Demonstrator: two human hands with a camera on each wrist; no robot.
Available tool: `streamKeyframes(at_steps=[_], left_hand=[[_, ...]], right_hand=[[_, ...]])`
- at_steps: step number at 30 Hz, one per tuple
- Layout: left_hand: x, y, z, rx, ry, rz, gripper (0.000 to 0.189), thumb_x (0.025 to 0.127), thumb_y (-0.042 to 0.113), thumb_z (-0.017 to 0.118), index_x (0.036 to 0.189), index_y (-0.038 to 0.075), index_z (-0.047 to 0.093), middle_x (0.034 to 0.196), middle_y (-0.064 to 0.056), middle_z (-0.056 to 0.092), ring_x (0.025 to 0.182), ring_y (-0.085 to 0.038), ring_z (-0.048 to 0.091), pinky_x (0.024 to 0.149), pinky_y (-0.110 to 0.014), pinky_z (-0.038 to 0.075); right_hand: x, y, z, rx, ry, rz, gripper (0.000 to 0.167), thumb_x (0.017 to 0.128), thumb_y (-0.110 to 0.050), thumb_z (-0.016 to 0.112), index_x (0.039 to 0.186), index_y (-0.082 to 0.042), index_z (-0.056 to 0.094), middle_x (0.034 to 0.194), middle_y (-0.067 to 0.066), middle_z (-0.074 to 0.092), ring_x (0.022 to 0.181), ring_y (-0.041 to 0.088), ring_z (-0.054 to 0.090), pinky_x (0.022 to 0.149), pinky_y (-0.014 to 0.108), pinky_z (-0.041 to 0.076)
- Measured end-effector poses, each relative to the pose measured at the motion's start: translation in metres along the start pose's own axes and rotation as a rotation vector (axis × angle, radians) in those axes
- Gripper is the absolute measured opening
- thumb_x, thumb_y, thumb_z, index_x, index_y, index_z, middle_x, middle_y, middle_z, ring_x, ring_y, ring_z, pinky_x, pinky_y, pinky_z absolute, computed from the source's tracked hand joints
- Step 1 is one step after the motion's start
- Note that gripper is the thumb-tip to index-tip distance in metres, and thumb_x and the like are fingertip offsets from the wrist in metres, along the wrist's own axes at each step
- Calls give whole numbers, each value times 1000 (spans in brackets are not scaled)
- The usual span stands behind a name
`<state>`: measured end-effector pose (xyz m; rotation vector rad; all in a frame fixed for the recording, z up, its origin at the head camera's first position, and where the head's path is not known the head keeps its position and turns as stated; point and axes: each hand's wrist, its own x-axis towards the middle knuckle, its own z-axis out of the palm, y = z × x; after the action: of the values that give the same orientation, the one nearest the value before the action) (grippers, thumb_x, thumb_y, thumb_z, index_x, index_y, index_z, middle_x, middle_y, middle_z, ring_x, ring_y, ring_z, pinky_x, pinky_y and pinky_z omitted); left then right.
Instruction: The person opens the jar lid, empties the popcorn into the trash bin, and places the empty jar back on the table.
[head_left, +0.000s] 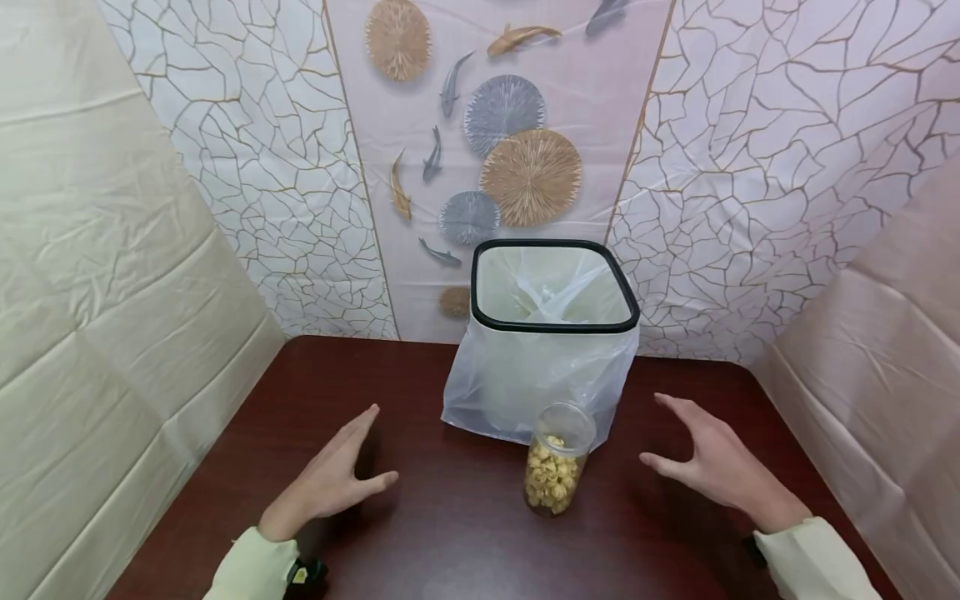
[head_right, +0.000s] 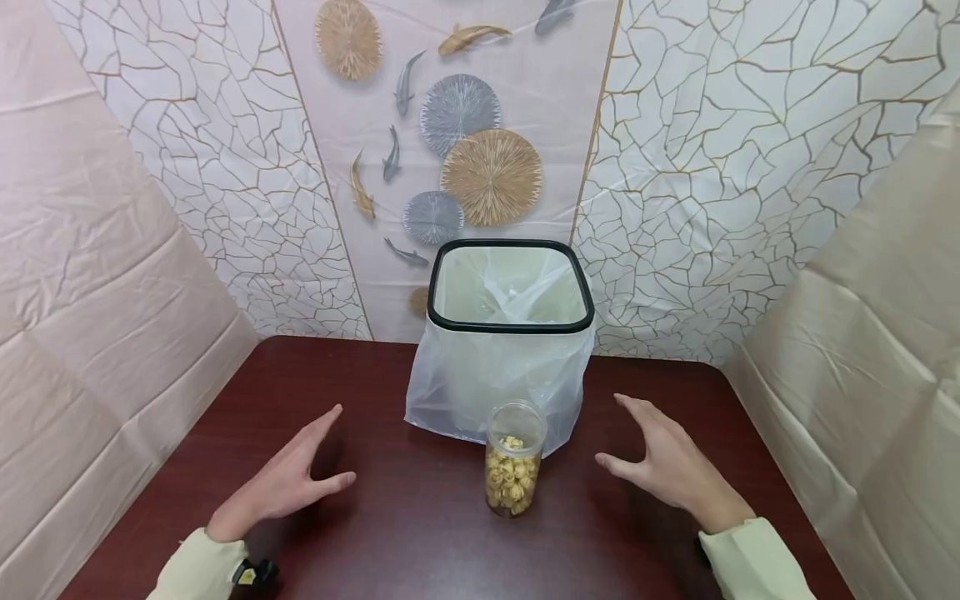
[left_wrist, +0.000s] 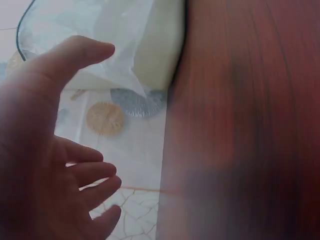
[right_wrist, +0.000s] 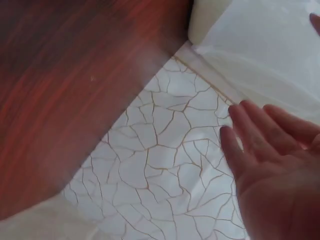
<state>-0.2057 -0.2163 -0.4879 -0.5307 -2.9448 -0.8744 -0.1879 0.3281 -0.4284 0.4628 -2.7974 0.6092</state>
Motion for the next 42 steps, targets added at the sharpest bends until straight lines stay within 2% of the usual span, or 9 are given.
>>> streamKeyframes(at_steps=[2,4,7,9,14,21,28,33,42], left_hand=[[-1,4,1,-63,10,14,102,88,49,81,168,14,28,172,-15,35,156,-39,38,119,-65,39],[-2,9,2,-114,33,50,99,86,45,84,166,16,34,168,-13,42,152,-37,44,116,-64,43],[-3,18,4,-179,79,124,93,82,41,87,161,20,42,162,-8,52,147,-31,53,113,-59,48],[-2,24,6,-236,98,165,89,81,37,89,158,23,46,158,-2,56,145,-25,55,113,-53,50],[3,39,15,-405,103,245,82,82,25,90,153,25,51,152,3,61,143,-23,58,116,-40,49],[16,60,33,-548,40,321,77,83,21,88,151,7,54,148,-3,64,140,-35,60,118,-39,48],[30,83,53,-615,-54,351,78,84,23,87,151,5,52,150,-14,62,142,-33,59,120,-41,46],[41,96,65,-633,-121,353,78,85,19,86,153,7,50,153,-13,60,143,-31,57,122,-42,44],[62,121,85,-695,-129,380,81,84,23,88,154,10,49,154,-10,59,145,-28,55,124,-43,42]], right_hand=[[-1,-1,1,18,27,-20,90,79,-45,91,149,-4,52,143,19,64,127,42,63,102,58,52],[-1,-3,3,50,62,-47,86,77,-42,94,146,-8,57,136,12,71,121,36,68,102,38,54],[-1,-7,4,133,92,-103,80,74,-36,97,142,-14,62,129,3,74,115,16,72,98,11,46],[0,-13,3,207,85,-139,77,74,-31,97,142,-18,62,129,1,74,114,6,71,99,2,41],[4,-31,1,324,33,-183,75,76,-24,96,142,-16,62,131,0,73,118,7,70,101,6,45],[9,-49,2,367,8,-238,77,78,-23,95,145,-9,60,135,3,72,119,5,69,103,9,47],[18,-59,7,374,-25,-241,77,80,-28,94,147,-12,59,139,4,70,121,16,71,105,10,46],[26,-66,11,388,-41,-230,77,80,-28,94,147,-12,59,141,5,69,123,18,71,105,11,47],[38,-79,19,421,-47,-259,77,79,-25,94,146,-12,60,143,4,67,126,10,66,107,15,49]])
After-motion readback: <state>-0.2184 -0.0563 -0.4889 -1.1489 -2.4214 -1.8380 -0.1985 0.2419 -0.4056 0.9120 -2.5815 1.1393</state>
